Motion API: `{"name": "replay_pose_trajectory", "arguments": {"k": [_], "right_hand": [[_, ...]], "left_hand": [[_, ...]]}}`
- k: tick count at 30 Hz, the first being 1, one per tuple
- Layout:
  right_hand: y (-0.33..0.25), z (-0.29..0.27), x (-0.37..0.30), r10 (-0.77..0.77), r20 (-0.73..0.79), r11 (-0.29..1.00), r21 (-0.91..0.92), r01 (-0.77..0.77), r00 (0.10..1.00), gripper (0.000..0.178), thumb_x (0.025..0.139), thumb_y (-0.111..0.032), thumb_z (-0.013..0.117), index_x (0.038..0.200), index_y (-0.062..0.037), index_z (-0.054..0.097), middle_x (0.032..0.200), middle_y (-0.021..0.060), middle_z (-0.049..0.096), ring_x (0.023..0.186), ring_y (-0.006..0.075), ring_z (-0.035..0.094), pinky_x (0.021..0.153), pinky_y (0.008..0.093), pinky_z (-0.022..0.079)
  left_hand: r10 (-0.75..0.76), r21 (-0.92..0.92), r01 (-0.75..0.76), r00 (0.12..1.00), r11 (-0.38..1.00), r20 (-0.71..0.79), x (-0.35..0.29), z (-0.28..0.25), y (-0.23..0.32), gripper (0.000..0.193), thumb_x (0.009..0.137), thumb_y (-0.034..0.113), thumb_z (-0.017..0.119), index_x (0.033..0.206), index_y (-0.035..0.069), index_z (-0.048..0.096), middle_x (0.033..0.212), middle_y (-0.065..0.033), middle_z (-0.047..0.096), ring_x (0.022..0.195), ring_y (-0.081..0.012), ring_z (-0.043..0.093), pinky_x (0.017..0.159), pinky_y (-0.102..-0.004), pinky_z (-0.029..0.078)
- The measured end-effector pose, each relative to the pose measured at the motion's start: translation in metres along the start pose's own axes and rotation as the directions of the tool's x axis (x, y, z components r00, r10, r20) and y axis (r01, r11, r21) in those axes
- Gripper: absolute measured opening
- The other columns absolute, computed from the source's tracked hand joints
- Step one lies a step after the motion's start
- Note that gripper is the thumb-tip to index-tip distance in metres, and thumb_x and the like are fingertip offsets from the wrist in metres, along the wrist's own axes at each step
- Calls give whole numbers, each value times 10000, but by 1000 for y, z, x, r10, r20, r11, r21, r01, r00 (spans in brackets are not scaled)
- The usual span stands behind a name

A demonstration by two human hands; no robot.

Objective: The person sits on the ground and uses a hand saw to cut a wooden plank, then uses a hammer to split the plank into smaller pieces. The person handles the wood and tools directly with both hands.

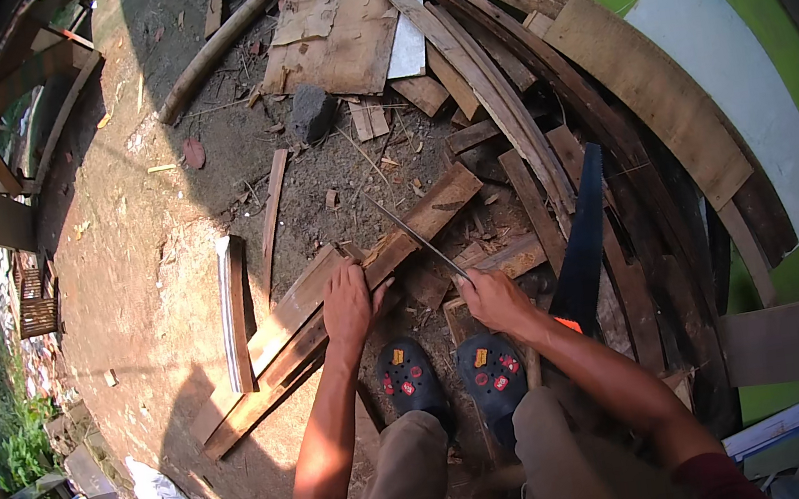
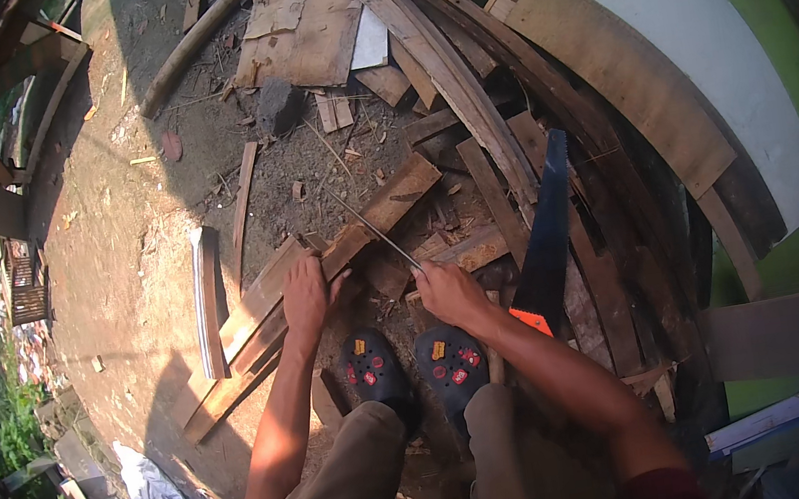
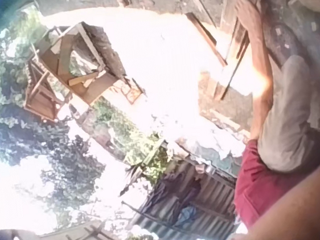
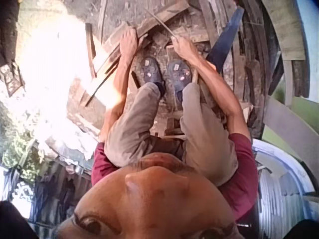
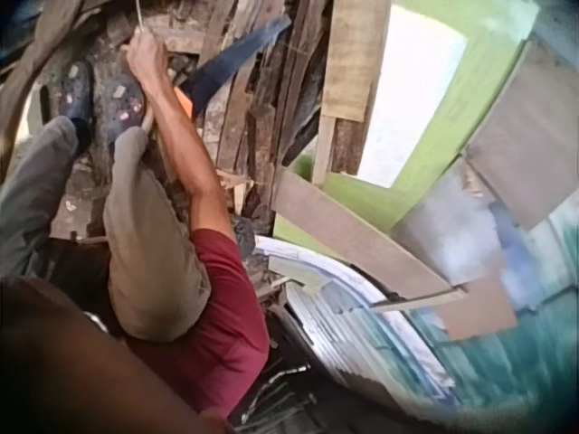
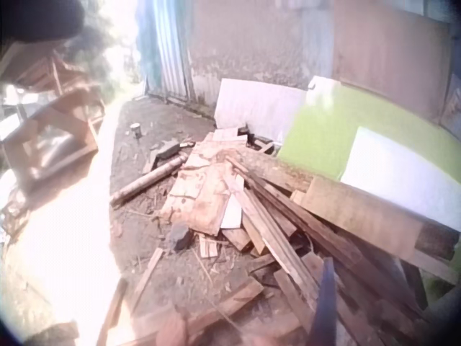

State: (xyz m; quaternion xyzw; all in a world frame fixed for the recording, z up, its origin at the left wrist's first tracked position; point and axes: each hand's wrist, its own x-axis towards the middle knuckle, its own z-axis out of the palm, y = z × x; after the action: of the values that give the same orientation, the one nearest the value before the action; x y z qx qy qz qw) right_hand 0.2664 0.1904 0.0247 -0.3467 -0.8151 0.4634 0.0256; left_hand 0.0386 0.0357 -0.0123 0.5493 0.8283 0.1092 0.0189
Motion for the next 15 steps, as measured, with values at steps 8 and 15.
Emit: {"name": "replay_pose_trajectory", "arguments": {"k": [8,15], "right_hand": [[-4,5,-1,-65,-70,998,18,66,995,290,1046,-227,507,967,29,618,833,298,651,819,511,633,706,578,482],[-4,9,6,13,-31,1000,17,-12,999,300,1054,-237,503,971,26,620,830,298,652,825,512,628,701,566,477]], "left_hand": [[-81,-51,84,995,995,57,1,4,5,598,917,515,676,1188,-5,561,1197,-172,633,1127,-348,613,947,-439,470],[-68,-34,70,996,997,54,1,1,0,610,909,545,669,1166,-1,574,1219,-167,627,1130,-340,613,934,-436,473]]}}
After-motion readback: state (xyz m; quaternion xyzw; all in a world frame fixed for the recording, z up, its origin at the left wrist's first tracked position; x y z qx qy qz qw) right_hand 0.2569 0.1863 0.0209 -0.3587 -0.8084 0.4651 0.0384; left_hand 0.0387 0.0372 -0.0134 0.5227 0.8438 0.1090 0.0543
